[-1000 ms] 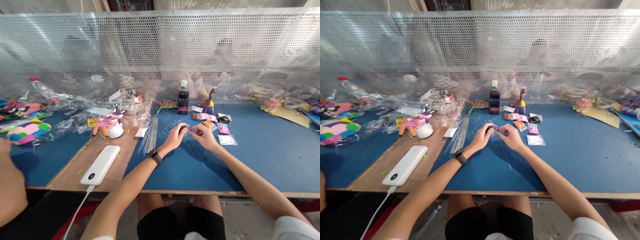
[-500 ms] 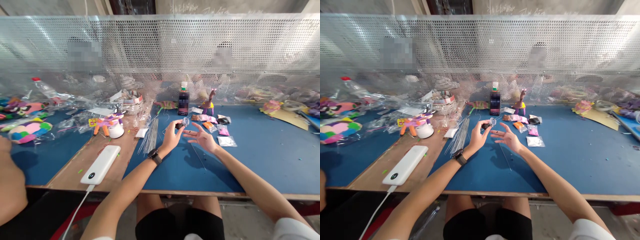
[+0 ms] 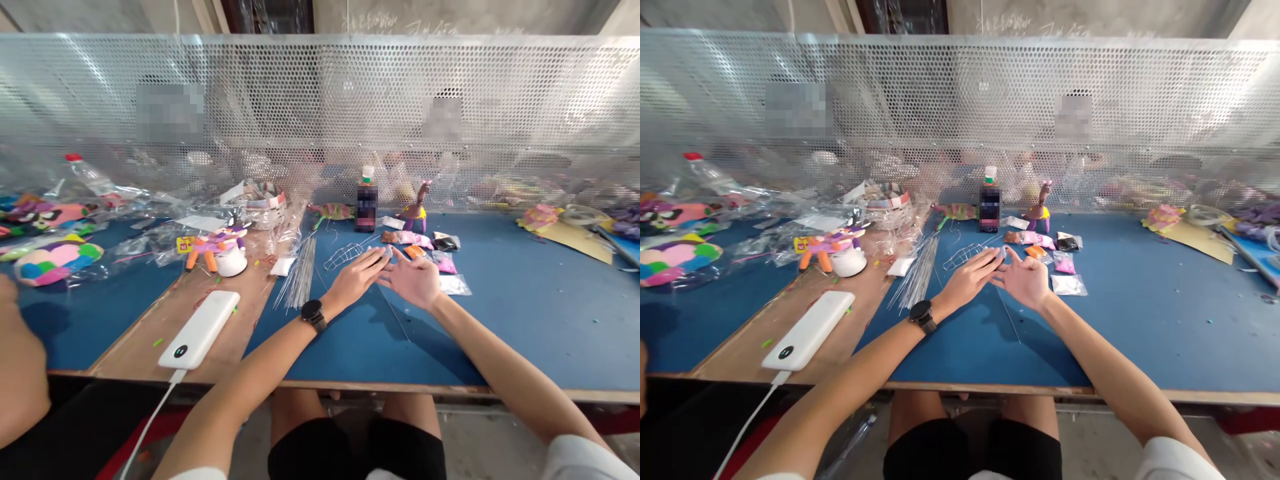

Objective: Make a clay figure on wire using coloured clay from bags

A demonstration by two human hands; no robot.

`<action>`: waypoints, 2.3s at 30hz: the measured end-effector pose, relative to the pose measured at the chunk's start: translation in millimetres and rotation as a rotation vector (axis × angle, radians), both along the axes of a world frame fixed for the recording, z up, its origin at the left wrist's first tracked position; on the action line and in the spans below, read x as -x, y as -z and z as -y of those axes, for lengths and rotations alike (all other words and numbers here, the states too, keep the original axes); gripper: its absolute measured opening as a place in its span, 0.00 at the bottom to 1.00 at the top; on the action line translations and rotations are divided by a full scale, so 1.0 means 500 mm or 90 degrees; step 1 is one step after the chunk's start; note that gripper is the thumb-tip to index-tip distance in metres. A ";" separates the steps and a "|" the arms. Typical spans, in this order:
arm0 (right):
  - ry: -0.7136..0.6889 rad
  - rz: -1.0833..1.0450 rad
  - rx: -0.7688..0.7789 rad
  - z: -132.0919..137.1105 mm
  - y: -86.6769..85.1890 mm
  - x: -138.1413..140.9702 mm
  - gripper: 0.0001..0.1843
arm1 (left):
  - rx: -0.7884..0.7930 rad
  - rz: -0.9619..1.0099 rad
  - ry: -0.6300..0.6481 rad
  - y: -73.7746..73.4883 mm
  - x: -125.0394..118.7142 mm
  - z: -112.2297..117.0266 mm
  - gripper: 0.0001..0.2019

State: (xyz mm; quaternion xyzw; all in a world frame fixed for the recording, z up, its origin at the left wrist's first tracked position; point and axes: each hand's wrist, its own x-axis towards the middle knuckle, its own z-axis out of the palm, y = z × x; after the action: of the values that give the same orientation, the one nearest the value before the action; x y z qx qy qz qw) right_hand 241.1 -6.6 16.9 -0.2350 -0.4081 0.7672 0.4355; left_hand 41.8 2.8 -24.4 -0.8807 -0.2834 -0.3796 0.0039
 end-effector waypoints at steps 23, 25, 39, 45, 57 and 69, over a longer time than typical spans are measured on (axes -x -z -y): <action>0.333 0.430 -0.240 -0.061 0.072 -0.007 0.25 | 0.146 -0.100 0.271 -0.010 -0.081 0.096 0.10; 0.330 0.453 -0.263 -0.057 0.070 -0.008 0.24 | 0.159 -0.065 0.266 -0.012 -0.076 0.093 0.10; 0.296 0.469 -0.293 -0.055 0.069 -0.009 0.21 | 0.839 0.768 0.112 -0.012 -0.035 0.016 0.31; 0.268 0.492 -0.350 -0.047 0.066 -0.007 0.23 | 0.862 0.777 0.192 -0.029 -0.028 0.028 0.23; 0.236 0.500 -0.391 -0.036 0.060 -0.006 0.24 | 0.798 0.697 0.188 -0.034 -0.035 0.037 0.22; 0.178 0.306 -0.097 -0.040 0.041 -0.003 0.27 | 0.719 0.660 0.007 -0.022 -0.030 0.018 0.25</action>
State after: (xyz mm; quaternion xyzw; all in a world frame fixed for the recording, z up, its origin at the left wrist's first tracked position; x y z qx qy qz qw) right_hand 242.3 13.5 -3.8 -0.4310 -0.5195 0.5892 0.4440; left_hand 56.7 -5.9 -13.4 -0.4598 -0.3957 -0.5419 -0.5818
